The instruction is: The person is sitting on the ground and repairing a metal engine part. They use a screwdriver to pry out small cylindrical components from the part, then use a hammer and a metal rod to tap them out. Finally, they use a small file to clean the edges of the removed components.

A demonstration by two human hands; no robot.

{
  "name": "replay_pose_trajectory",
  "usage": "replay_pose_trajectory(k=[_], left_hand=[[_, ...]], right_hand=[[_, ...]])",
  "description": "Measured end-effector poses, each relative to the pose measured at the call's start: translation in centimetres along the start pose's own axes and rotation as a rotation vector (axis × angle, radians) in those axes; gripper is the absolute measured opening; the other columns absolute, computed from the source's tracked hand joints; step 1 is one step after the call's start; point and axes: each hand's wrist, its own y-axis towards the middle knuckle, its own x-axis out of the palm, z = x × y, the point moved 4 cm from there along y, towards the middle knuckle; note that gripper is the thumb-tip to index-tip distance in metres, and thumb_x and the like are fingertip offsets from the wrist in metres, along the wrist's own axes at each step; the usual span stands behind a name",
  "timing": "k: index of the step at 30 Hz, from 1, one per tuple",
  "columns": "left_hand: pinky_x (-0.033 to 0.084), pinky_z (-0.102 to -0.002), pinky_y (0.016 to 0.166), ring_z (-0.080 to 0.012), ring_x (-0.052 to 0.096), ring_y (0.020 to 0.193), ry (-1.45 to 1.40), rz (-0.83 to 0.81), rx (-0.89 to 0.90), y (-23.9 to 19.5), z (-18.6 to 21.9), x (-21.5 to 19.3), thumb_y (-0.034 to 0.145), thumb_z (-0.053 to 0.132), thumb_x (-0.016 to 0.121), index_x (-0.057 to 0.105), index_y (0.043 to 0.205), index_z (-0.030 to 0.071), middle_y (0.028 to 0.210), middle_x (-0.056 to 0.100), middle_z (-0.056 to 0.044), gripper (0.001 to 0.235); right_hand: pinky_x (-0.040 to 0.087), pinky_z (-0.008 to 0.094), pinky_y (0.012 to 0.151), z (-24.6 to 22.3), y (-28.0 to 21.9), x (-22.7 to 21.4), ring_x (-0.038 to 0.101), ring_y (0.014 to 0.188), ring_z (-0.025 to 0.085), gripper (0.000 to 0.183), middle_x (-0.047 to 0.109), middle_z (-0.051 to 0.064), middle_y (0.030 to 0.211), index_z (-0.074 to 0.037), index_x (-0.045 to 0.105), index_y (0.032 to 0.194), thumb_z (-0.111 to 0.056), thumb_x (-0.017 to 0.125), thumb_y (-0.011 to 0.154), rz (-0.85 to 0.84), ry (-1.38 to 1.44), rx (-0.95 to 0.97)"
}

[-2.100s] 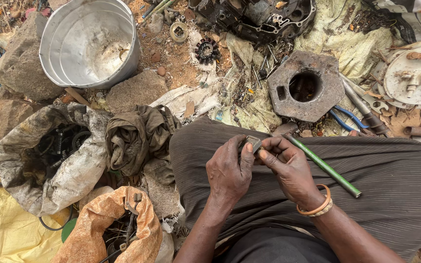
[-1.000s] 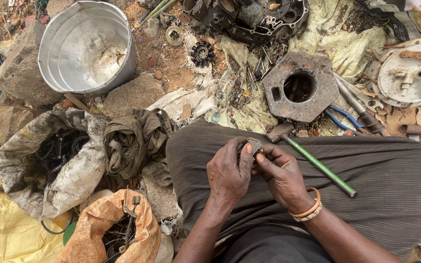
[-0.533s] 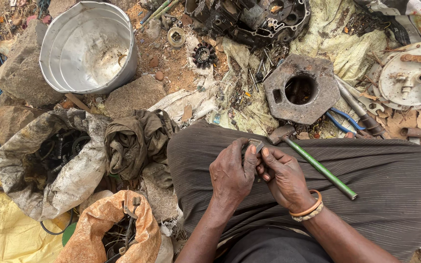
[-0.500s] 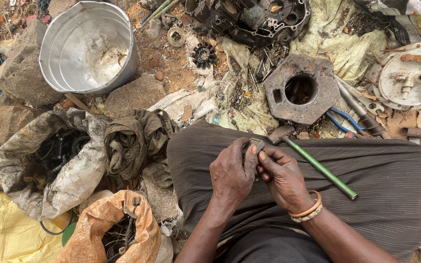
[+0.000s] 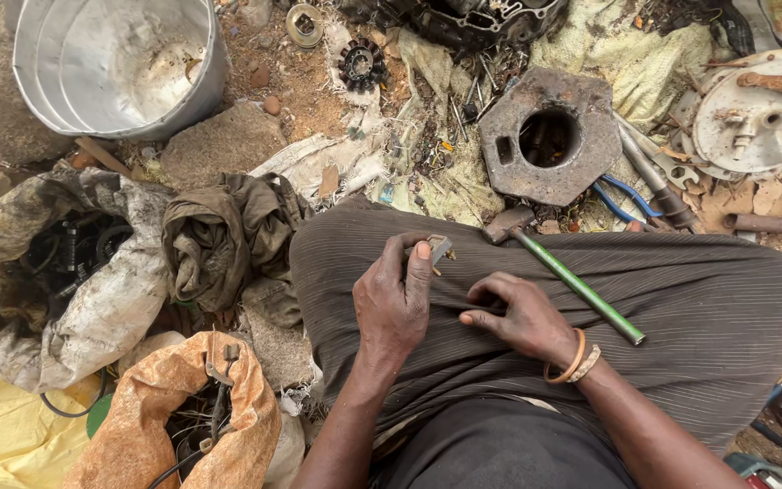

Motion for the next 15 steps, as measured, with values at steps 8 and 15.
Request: replay_pose_trajectory(k=[8, 15], left_hand=[[0.053, -0.039, 0.056, -0.0225, 0.072, 0.062, -0.016, -0.010, -0.058, 0.2, -0.9, -0.7, 0.106, 0.044, 0.046, 0.069, 0.107, 0.008, 0.073, 0.071, -0.009, 0.043], [0.054, -0.042, 0.062, -0.0286, 0.074, 0.070, -0.045, 0.044, -0.006, 0.3, -0.3, -1.9, 0.106, 0.045, 0.047, 0.069, 0.105, 0.005, 0.077, 0.073, -0.012, 0.045]], right_hand=[[0.058, 0.039, 0.080, -0.1, -0.3, 0.3, 0.071, 0.095, 0.027, 0.038, 0.071, 0.008, 0.108, -0.008, 0.067, 0.119, -0.016, 0.074, 0.082, 0.119, -0.011, -0.190], [0.052, 0.041, 0.087, -0.2, -0.5, 1.5, 0.063, 0.101, 0.030, 0.024, 0.066, 0.005, 0.107, -0.011, 0.074, 0.106, -0.016, 0.071, 0.083, 0.043, -0.355, -0.474]])
